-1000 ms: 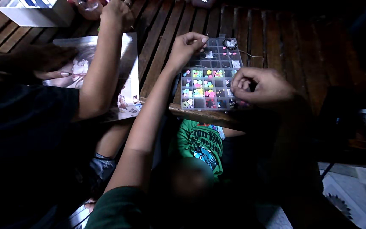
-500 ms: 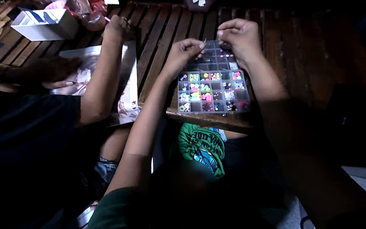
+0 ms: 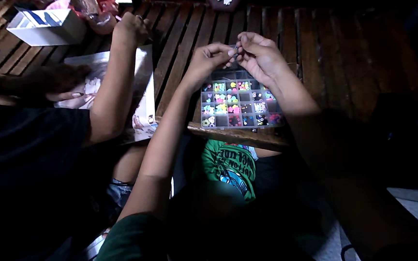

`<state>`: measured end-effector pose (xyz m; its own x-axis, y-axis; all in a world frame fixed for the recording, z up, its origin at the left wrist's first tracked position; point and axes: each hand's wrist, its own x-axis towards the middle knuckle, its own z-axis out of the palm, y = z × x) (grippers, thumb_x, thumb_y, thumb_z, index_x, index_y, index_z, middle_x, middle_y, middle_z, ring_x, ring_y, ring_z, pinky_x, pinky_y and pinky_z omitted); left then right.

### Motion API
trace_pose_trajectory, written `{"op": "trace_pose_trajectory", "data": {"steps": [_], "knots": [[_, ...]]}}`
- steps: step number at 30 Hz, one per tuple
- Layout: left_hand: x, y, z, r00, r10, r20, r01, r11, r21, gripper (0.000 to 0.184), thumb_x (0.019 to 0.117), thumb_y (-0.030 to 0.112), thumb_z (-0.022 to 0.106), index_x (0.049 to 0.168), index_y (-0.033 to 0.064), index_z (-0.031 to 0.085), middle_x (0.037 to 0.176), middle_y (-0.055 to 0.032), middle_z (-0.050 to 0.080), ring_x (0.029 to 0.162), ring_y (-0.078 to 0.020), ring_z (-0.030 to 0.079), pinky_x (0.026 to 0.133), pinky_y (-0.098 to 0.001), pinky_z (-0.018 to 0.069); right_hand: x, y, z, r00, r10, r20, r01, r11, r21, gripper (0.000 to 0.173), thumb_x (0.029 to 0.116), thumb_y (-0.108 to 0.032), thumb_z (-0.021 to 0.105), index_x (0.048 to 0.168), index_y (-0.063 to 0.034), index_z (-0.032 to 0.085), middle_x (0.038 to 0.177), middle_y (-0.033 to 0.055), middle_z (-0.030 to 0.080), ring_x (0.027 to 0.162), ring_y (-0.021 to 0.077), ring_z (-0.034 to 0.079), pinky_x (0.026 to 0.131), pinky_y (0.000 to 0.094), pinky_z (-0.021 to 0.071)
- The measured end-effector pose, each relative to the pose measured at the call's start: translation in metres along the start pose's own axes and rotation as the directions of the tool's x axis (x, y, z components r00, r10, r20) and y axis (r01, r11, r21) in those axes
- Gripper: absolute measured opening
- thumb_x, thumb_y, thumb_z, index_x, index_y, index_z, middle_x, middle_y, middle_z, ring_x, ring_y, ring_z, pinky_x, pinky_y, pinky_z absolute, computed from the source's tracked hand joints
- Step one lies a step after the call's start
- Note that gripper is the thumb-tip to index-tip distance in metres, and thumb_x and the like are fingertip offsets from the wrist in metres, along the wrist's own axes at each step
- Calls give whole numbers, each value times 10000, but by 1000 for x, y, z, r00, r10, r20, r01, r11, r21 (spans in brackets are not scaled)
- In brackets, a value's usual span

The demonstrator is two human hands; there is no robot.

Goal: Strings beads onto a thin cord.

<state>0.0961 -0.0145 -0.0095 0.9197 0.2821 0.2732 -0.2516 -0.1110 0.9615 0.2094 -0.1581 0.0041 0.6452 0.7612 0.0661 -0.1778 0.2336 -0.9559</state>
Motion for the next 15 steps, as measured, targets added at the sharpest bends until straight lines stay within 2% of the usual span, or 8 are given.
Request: {"op": "trace_pose_trajectory", "data": {"steps": [8,15], "knots": [[0,0,-1,1000,28,6,-27,998,-58,95,1020,65,587,1017,43,680,858,36,701,799,-55,673,779,-241,574,-4,-2,7,996,73,49,-77,991,106,139,1099,-145,455,1108,-85,580,864,-16,616,762,89,652,790,259,591],[0,1,0,999,31,14,-30,997,-69,102,1018,53,584,1019,25,683,847,31,700,782,-53,669,774,-245,575,-5,-2,7,993,94,68,-98,994,54,154,1104,-188,452,1129,-104,579,886,-22,635,812,90,663,803,265,584]]}}
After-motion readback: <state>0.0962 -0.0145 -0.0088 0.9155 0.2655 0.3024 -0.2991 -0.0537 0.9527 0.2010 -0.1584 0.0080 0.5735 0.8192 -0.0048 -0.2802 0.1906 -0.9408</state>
